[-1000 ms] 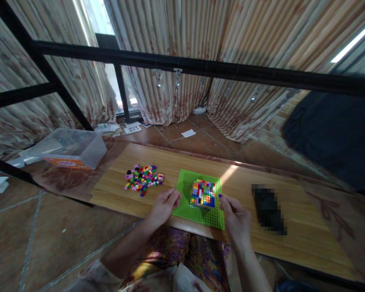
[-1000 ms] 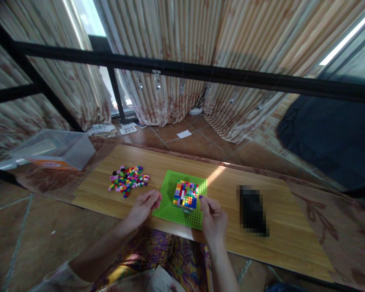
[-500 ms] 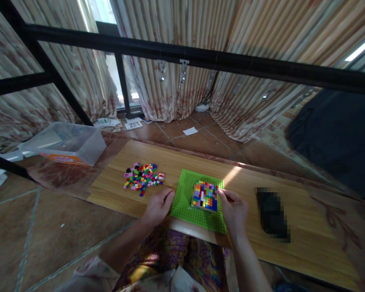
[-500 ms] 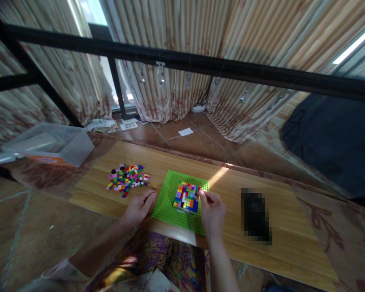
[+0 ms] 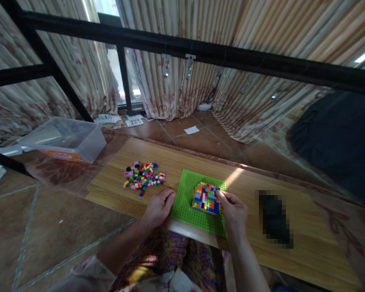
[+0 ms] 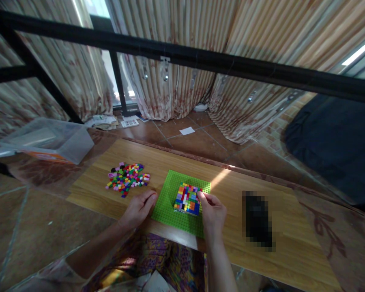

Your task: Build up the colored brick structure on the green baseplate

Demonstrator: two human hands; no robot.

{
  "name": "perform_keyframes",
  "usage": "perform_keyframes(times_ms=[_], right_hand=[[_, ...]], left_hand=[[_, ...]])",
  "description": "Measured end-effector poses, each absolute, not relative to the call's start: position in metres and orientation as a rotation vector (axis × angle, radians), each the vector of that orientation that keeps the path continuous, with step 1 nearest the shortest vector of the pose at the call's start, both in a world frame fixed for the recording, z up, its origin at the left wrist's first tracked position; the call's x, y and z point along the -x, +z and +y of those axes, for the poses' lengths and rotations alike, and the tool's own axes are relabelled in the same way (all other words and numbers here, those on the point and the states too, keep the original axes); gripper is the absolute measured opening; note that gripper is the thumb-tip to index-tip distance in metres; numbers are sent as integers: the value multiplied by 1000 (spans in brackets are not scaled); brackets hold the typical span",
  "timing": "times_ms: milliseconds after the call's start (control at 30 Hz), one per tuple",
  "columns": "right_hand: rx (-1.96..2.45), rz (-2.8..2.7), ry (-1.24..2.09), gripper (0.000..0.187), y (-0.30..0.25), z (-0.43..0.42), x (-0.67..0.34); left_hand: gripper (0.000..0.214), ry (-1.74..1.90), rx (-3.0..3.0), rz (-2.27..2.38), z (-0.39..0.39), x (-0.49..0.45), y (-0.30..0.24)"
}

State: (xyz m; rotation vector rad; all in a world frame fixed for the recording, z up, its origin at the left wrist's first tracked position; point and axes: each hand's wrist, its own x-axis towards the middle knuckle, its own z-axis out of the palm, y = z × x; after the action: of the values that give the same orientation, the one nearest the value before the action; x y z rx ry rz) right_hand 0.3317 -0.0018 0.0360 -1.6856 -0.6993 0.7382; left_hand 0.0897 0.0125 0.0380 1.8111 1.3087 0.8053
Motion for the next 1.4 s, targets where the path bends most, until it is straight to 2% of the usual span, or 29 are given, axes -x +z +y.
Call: perform_keyframes(times_ms=[133, 367, 533, 700, 1033, 1400], right_hand=[[1621, -645, 863, 41, 40, -7, -331], [1630, -715, 735, 44, 38, -6, -341], [1596, -828, 778, 42, 42, 7, -337], [1549, -720, 887, 41, 37, 11, -330], [1650, -704, 762, 43, 41, 11, -325], [1542, -865, 908, 42, 40, 8, -320]], left_hand=[[29, 785, -1819, 1313, 12, -90, 38], [28, 763, -1830, 1313, 13, -90, 38], [28, 770, -1829, 1312, 12, -90, 40], [29, 763, -1834, 1314, 13, -90, 41], [28, 748, -1835, 1329, 13, -91, 39], [29, 756, -1886, 1334, 12, -90, 36]])
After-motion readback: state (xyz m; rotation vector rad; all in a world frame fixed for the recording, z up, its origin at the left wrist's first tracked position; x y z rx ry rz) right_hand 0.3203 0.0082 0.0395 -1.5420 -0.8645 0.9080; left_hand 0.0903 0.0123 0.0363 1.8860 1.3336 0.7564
